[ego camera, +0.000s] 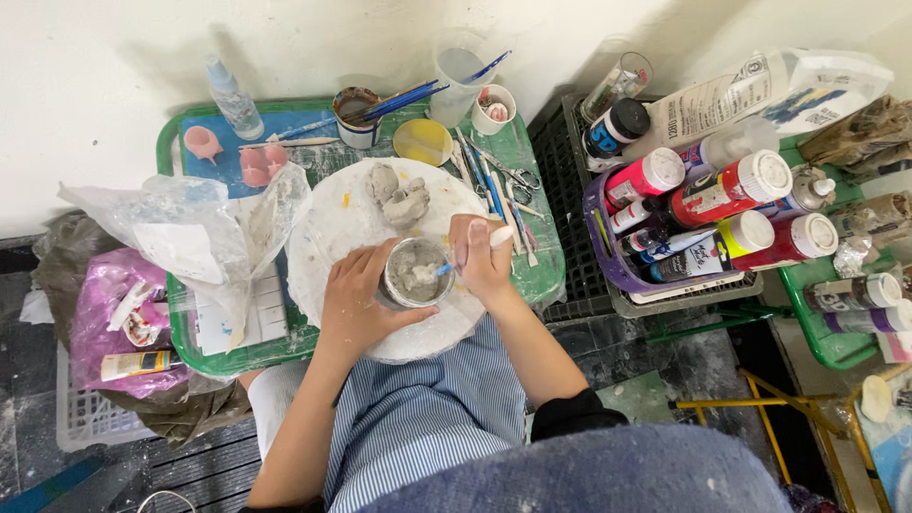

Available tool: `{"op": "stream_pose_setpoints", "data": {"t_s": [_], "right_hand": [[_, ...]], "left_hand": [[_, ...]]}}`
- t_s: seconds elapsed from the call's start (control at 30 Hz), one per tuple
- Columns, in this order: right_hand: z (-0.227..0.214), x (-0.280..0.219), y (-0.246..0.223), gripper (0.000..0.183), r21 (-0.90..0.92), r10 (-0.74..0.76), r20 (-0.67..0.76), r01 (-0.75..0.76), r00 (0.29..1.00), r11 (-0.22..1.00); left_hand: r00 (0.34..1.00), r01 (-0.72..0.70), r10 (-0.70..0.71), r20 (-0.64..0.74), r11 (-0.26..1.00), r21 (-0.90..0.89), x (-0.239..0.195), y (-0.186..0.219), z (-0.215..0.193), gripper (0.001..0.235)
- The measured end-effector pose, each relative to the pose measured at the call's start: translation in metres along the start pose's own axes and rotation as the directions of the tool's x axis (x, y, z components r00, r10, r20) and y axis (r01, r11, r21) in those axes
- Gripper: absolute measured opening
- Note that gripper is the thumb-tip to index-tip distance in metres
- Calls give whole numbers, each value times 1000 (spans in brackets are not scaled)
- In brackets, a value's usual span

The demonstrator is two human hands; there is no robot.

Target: The person stirs a mixture of clay and liquid in a small container using a blue tool, scraping the sides and bottom of the container.

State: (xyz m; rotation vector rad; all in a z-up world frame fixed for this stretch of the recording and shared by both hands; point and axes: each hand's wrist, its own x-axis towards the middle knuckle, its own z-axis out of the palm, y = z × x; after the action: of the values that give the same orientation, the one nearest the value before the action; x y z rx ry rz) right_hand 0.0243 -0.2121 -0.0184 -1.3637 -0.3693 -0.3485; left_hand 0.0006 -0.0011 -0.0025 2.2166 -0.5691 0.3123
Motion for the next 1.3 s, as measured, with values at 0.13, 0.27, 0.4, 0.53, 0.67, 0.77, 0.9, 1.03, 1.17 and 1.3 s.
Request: {"op": "stream_pose_setpoints", "data": {"t_s": [0.13,0.27,0.4,0.53,0.67,0.77,0.9,1.03,1.17,1.3], "right_hand": [[18,2,0,51,-222,-240,178,276,954,935],[29,8,-7,47,-483,-4,283,146,959,864],[29,10,-9,45,-498,339,23,-283,941,820],[17,8,-14,48,-405,448,-41,-425,893,810],[-4,1,-32,42,-317,397,112,-346,911,883],[0,1,-35,37,-243,239,34,-224,970,944],[15,2,-32,45,227,175,-76,-154,982,962],[13,9,-26,58,525,308,10,-267,951,808],[-6,20,-26,65,510,170,40,-166,985,844],[7,28,7,66,470,264,169,-313,950,825]], "left_hand": [[1000,17,-16,-7,1000,10,-3,-2,3,101],[1000,1,-1,-1,1000,-8,-3,-4,3,100],[1000,-10,10,18,1000,2,-2,-6,2,101],[999,-39,40,-8,999,3,-5,-5,2,102],[999,-45,45,-11,999,-4,-4,-7,2,103],[1000,-29,29,-2,1000,-1,-4,-7,3,106],[1000,-29,29,-12,1000,-4,-2,-5,2,103],[1000,-6,6,13,1000,-19,-4,-2,0,99],[1000,-15,15,-2,1000,-13,-2,-1,-1,100],[1000,-17,17,3,1000,-8,-2,-4,2,100]]}}
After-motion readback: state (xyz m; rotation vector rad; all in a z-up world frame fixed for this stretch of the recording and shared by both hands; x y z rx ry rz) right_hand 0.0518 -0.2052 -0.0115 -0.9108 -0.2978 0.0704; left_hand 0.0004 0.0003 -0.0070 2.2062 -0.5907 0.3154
